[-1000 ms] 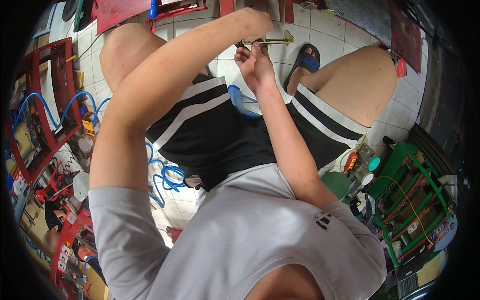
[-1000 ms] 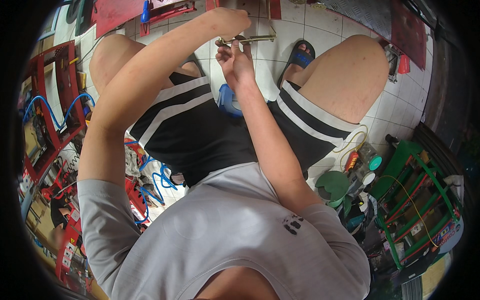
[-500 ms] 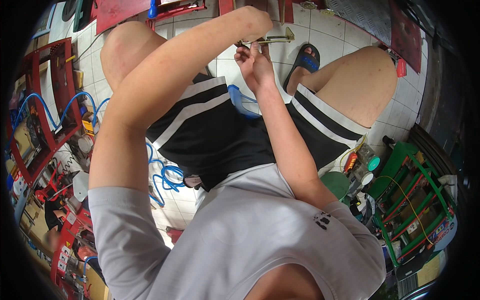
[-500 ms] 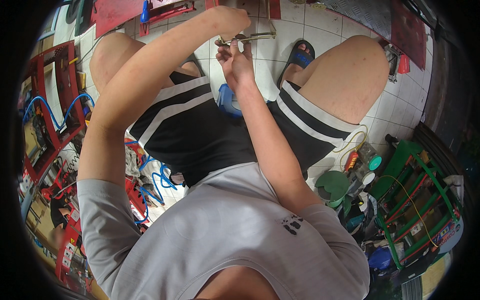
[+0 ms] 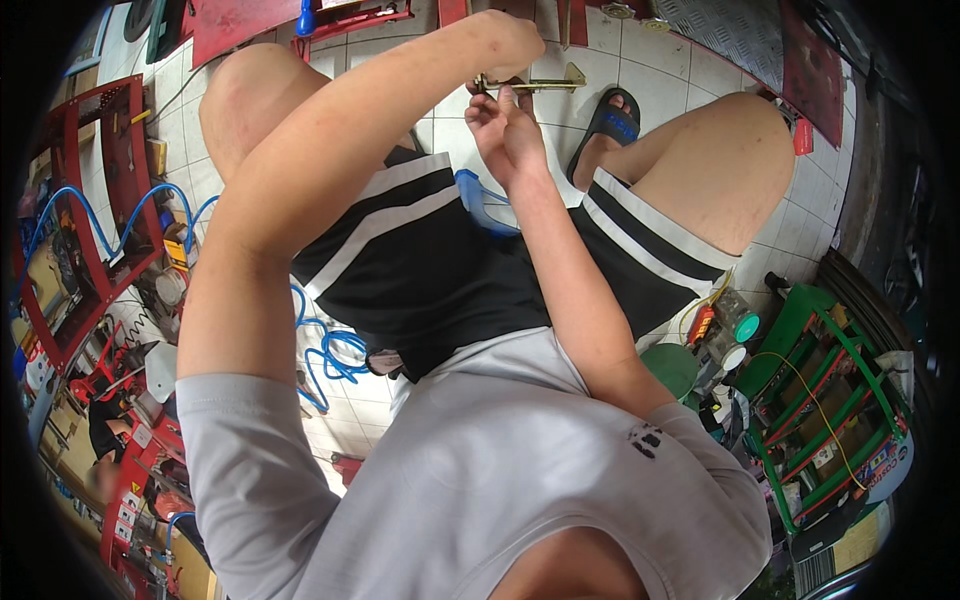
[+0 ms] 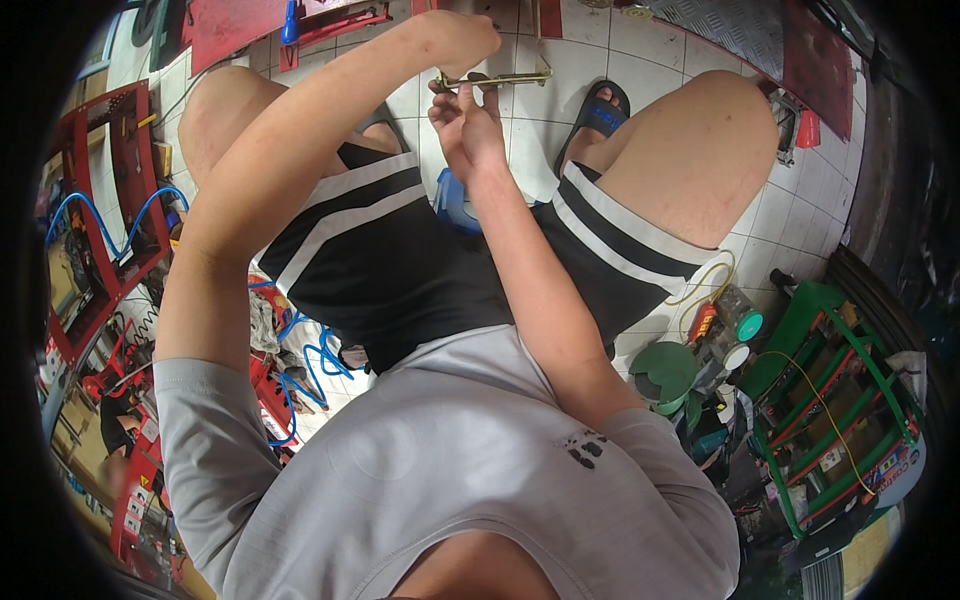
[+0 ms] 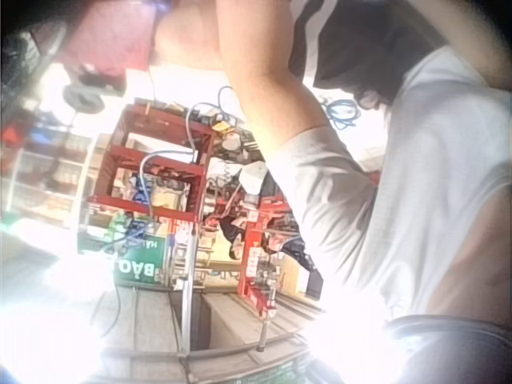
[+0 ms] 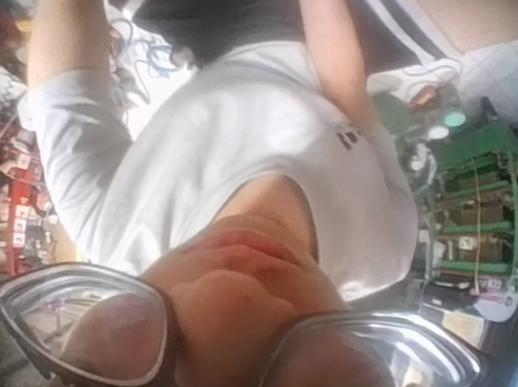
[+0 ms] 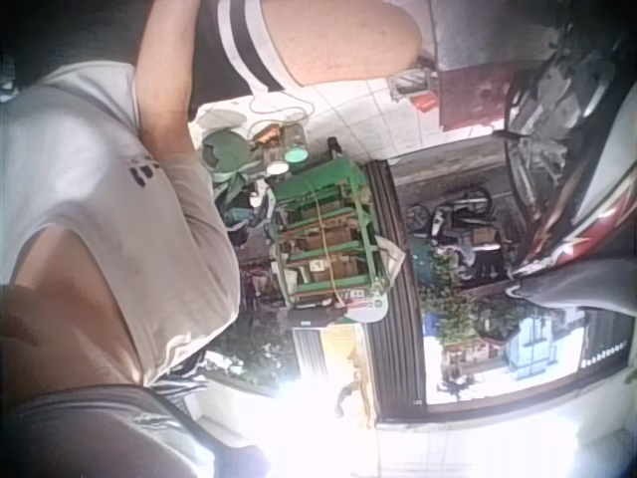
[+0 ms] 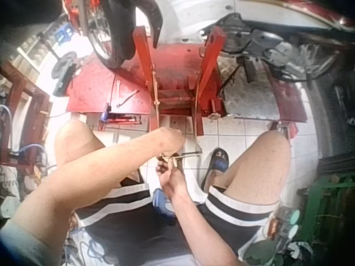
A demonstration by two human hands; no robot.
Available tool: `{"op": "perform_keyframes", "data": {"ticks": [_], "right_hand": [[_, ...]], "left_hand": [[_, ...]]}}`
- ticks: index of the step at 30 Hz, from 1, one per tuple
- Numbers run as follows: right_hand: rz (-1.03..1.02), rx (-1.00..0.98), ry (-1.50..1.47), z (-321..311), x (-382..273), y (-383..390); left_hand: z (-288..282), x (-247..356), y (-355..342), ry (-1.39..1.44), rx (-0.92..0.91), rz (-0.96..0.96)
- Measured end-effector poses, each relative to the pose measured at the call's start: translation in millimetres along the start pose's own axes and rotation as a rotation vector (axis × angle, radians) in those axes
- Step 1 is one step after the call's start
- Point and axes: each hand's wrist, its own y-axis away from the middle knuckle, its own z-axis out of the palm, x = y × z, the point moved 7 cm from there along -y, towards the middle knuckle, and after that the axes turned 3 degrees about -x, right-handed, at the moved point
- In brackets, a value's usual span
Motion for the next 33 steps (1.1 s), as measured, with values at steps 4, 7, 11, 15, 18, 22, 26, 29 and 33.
{"op": "perform_keyframes", "data": {"ticks": [4, 7, 11, 15, 18, 22, 26, 29, 33], "right_hand": [[-0.007, -0.011, 0.01, -0.3, -0.2, -0.7], [-0.007, -0.008, 0.027, -0.3, -0.4, -0.5], [-0.016, 0.007, 0.059, -0.6, -1.5, -0.6], [0.032, 0.008, 0.001, 0.2, -1.5, 0.1], [0.046, 0.025, -0.045, -0.5, -0.8, -0.4], [0.024, 0.056, -0.015, 0.7, -0.7, 0.8], [0.005, 0.029, 0.013, 0.4, -2.3, -0.6], [-0.005, 0.052, 0.017, 0.2, -4.5, -0.3], [0.006, 0.034, 0.019, 1.3, -1.3, 0.0]], "left_hand": [[-0.1, 1.6, 1.0, -0.002, -0.014, 0.022], [0.0, 0.8, 0.5, 0.007, -0.012, 0.023], [-2.7, -0.9, 1.5, -0.014, 0.056, 0.016], [-2.1, -1.6, 1.5, -0.004, 0.012, -0.011], [-1.6, -4.9, -0.3, 0.033, -0.01, -0.027], [-2.5, -9.1, -1.7, 0.042, 0.035, -0.049], [-4.9, -2.5, 4.2, 0.048, -0.035, 0.003], [-15.7, -2.6, 11.6, 0.073, 0.028, -0.032], [-4.5, -5.3, 4.5, 0.06, 0.014, 0.003]]}}
